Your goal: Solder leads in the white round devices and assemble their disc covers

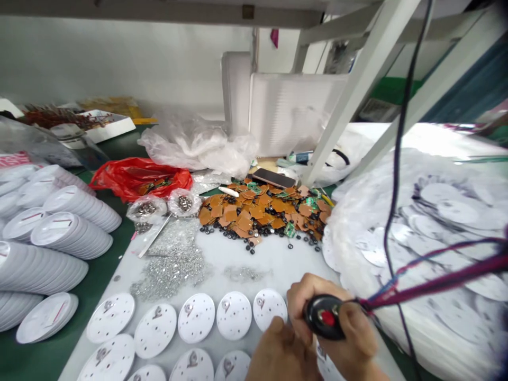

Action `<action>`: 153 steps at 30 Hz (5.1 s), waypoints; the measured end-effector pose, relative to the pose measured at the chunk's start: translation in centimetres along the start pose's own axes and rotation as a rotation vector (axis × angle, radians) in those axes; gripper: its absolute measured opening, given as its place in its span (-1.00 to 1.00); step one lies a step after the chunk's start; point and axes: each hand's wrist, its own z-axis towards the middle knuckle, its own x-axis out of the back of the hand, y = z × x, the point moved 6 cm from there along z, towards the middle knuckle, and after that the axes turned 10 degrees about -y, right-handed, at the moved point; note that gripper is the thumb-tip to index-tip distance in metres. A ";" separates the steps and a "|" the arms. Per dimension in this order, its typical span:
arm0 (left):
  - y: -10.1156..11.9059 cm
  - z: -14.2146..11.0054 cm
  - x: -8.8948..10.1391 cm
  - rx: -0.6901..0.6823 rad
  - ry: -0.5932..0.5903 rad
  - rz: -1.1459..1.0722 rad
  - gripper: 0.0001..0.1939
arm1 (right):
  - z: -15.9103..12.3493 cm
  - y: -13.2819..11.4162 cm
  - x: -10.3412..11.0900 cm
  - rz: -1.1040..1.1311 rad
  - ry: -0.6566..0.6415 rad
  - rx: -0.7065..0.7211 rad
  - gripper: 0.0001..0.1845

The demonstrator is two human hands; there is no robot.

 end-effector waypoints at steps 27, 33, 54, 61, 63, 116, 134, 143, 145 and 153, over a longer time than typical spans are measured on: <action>-8.2 -2.6 12.8 0.345 -0.009 -0.030 -0.81 | 6.1 -1.9 -0.8 0.288 0.261 0.275 -0.26; -8.3 -0.4 12.2 0.286 -0.035 -0.178 -0.91 | 5.2 -4.9 -1.3 0.323 0.226 0.257 -0.29; -6.7 -2.6 11.8 0.330 0.075 -0.740 -0.79 | 3.3 -5.6 -0.8 0.481 0.241 0.228 -0.22; -7.5 -3.2 11.5 0.451 0.066 -0.808 -0.83 | 3.0 -6.0 -0.9 0.515 0.242 0.241 -0.22; -7.7 -3.2 11.5 0.487 0.070 -0.867 -0.82 | 3.0 -6.1 -1.0 0.517 0.242 0.235 -0.22; -5.2 -2.9 9.6 0.156 0.245 -0.159 -0.67 | 1.5 -3.3 -0.7 0.324 0.025 0.180 -0.28; -4.8 -3.1 10.3 0.079 0.201 -0.435 -0.87 | 1.6 -5.3 -1.1 0.460 0.086 0.185 -0.26; -4.6 -4.6 6.3 -0.105 0.303 0.428 -0.86 | 2.7 -1.7 0.0 0.243 0.146 0.209 -0.28; -4.4 -4.7 6.7 -0.115 0.347 0.434 -0.87 | 2.9 -1.2 -0.2 0.230 0.141 0.195 -0.26; -4.8 -4.6 5.7 -0.107 0.271 0.406 -0.82 | 3.3 -0.4 -0.4 0.250 0.130 0.183 -0.31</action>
